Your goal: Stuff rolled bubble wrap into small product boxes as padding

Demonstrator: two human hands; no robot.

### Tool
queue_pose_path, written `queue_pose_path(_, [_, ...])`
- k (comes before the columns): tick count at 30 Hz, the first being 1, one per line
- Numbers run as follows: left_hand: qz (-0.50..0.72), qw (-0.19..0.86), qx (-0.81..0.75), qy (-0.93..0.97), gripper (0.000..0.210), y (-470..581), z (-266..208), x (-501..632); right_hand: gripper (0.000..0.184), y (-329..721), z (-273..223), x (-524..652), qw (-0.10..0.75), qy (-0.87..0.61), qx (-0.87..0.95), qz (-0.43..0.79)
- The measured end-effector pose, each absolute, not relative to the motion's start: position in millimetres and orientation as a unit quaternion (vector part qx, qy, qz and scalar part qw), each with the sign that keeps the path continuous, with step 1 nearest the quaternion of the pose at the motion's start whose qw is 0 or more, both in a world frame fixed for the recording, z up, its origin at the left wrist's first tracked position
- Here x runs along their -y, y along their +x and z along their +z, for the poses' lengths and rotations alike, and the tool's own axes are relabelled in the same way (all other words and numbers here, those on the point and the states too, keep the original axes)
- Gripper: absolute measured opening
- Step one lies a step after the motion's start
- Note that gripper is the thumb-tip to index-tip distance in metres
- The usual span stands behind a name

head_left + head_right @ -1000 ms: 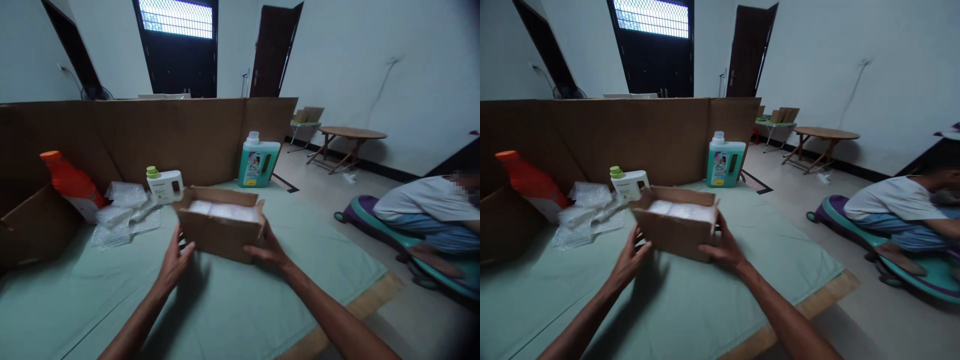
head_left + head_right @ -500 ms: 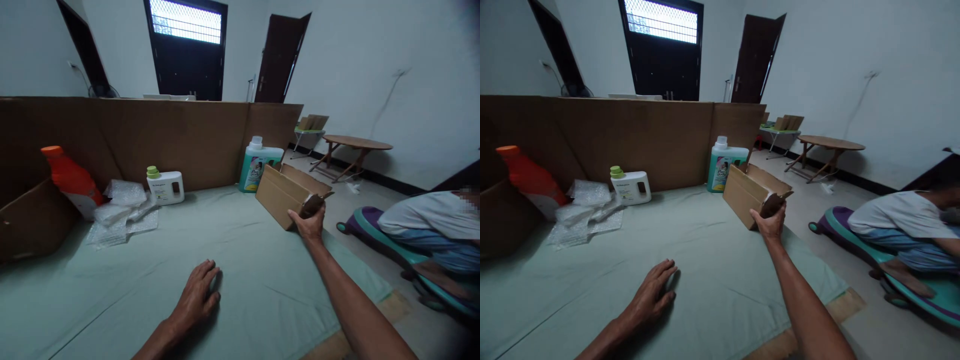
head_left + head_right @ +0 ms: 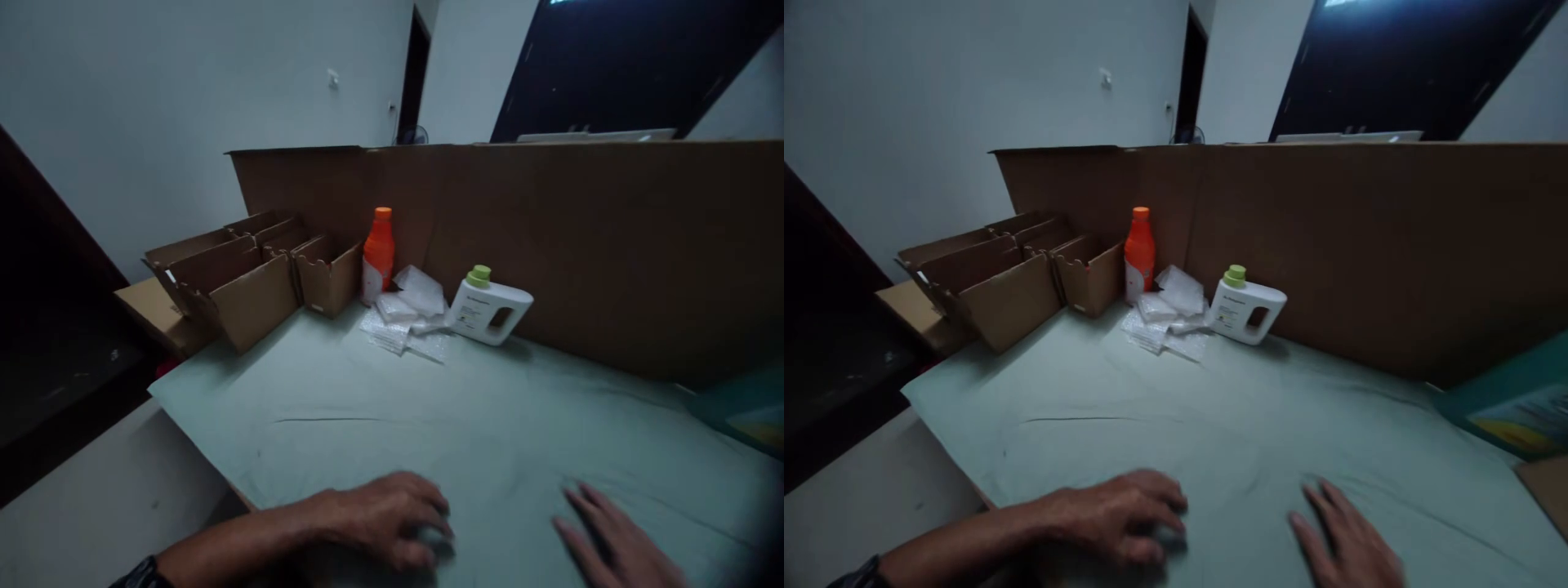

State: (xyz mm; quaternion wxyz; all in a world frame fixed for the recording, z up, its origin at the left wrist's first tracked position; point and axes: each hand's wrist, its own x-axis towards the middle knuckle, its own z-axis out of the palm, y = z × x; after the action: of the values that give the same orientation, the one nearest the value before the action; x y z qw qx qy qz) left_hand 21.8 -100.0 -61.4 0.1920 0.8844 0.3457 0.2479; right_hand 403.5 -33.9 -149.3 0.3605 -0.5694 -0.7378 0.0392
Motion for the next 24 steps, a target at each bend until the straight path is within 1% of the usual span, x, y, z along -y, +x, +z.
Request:
queue_pose_path(1, [0.269, 0.153, -0.399, 0.863, 0.036, 3, -55, 87, 0.037, 369, -147, 26, 0.336, -0.540, 0.771, 0.035])
queue_pose_path(4, [0.334, 0.052, -0.560, 0.756, 0.043, -61, -22, 24, 0.046, 283, -137, 11, 0.269, -0.470, 0.840, 0.001])
queue_pose_path(8, [0.394, -0.047, -0.665, 0.633, 0.061, -135, 37, -76, 0.043, 231, -126, 6, 0.231, -0.420, 0.877, -0.033])
queue_pose_path(9, [0.385, -0.069, -0.687, 0.613, 0.061, -147, 48, -96, 0.042, 229, -125, 6, 0.229, -0.417, 0.879, -0.035])
queue_pose_path(11, [0.341, -0.104, -0.723, 0.592, 0.045, -164, 60, -126, 0.040, 231, -124, 6, 0.232, -0.418, 0.878, -0.035])
queue_pose_path(13, [0.317, -0.115, -0.731, 0.593, 0.023, -174, 61, -142, 0.038, 235, -124, 7, 0.239, -0.419, 0.875, -0.033])
queue_pose_path(14, [0.317, -0.116, -0.727, 0.598, 0.018, -177, 59, -145, 0.038, 236, -124, 8, 0.242, -0.419, 0.875, -0.031])
queue_pose_path(19, [0.314, -0.158, -0.709, 0.612, 0.024, -186, 45, -114, 0.036, 234, -119, 10, 0.240, -0.423, 0.874, -0.020])
queue_pose_path(24, [0.340, -0.201, -0.632, 0.667, 0.021, -182, 30, -12, 0.036, 232, -115, 12, 0.243, -0.438, 0.865, 0.019])
